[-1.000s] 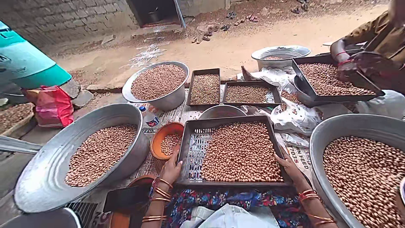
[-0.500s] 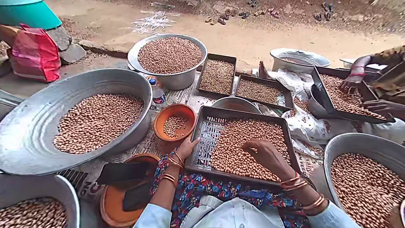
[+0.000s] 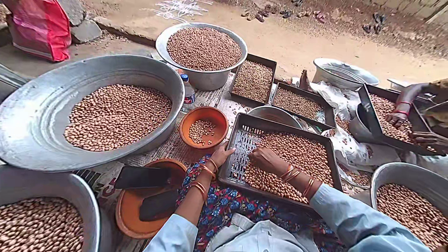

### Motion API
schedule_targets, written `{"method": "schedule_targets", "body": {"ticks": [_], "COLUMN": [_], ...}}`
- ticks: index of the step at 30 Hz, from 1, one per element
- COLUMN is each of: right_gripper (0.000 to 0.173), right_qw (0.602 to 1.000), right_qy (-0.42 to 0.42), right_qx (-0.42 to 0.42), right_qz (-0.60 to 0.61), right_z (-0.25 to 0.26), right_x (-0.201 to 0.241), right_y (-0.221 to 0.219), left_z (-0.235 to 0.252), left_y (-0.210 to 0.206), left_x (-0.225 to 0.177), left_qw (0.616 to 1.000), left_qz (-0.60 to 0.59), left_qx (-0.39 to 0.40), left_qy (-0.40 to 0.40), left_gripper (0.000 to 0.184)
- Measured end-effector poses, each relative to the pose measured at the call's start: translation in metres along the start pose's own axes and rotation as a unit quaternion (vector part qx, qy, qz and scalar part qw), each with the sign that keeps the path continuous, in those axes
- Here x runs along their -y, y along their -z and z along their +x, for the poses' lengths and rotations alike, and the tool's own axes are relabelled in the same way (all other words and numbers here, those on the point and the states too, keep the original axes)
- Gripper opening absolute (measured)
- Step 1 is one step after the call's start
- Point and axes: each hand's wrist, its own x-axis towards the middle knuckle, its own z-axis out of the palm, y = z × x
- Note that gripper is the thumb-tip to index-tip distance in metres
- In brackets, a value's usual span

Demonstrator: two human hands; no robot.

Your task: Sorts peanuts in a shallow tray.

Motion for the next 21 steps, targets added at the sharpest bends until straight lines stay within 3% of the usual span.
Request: {"method": "schedule_targets", "body": {"ticks": [4,6,8,10,12,14,17,21], "right_gripper": [0.017,0.017,0.015,0.011,0.01,0.007,0.02,0.023], "right_qw": [0.998,1.0,0.989,0.939,0.915,0.941,0.984,0.988], "right_qy": [0.002,0.005,0.013,0.045,0.058,0.044,-0.005,-0.023], "right_qx": [0.048,0.011,-0.139,-0.332,-0.388,-0.321,-0.155,-0.139], "right_qz": [-0.036,-0.008,0.043,0.08,0.092,0.098,0.087,0.055], "right_z": [0.01,0.016,0.017,0.018,0.01,0.001,-0.005,-0.002], "right_x": [0.006,0.007,0.009,0.006,0.003,-0.001,-0.005,-0.011], "right_y": [0.012,0.029,0.048,0.062,0.066,0.055,0.029,0.006], "left_z": [0.0,0.001,-0.001,-0.001,-0.003,-0.002,0.0,-0.001], "left_y": [0.0,0.001,0.001,-0.001,-0.002,-0.001,-0.001,-0.002], "left_x": [0.001,0.001,0.001,0.0,-0.001,-0.001,-0.003,-0.006], "left_qw": [1.0,1.0,1.0,1.0,1.0,1.0,1.0,1.0], "left_qz": [-0.002,-0.003,-0.008,-0.013,-0.016,-0.012,-0.001,-0.013], "left_qx": [0.0,0.002,0.0,0.002,-0.001,-0.005,-0.007,-0.012], "left_qy": [-0.002,-0.003,-0.005,-0.009,-0.006,-0.005,0.002,0.007], "left_gripper": [0.052,0.054,0.052,0.049,0.048,0.048,0.05,0.048]}}
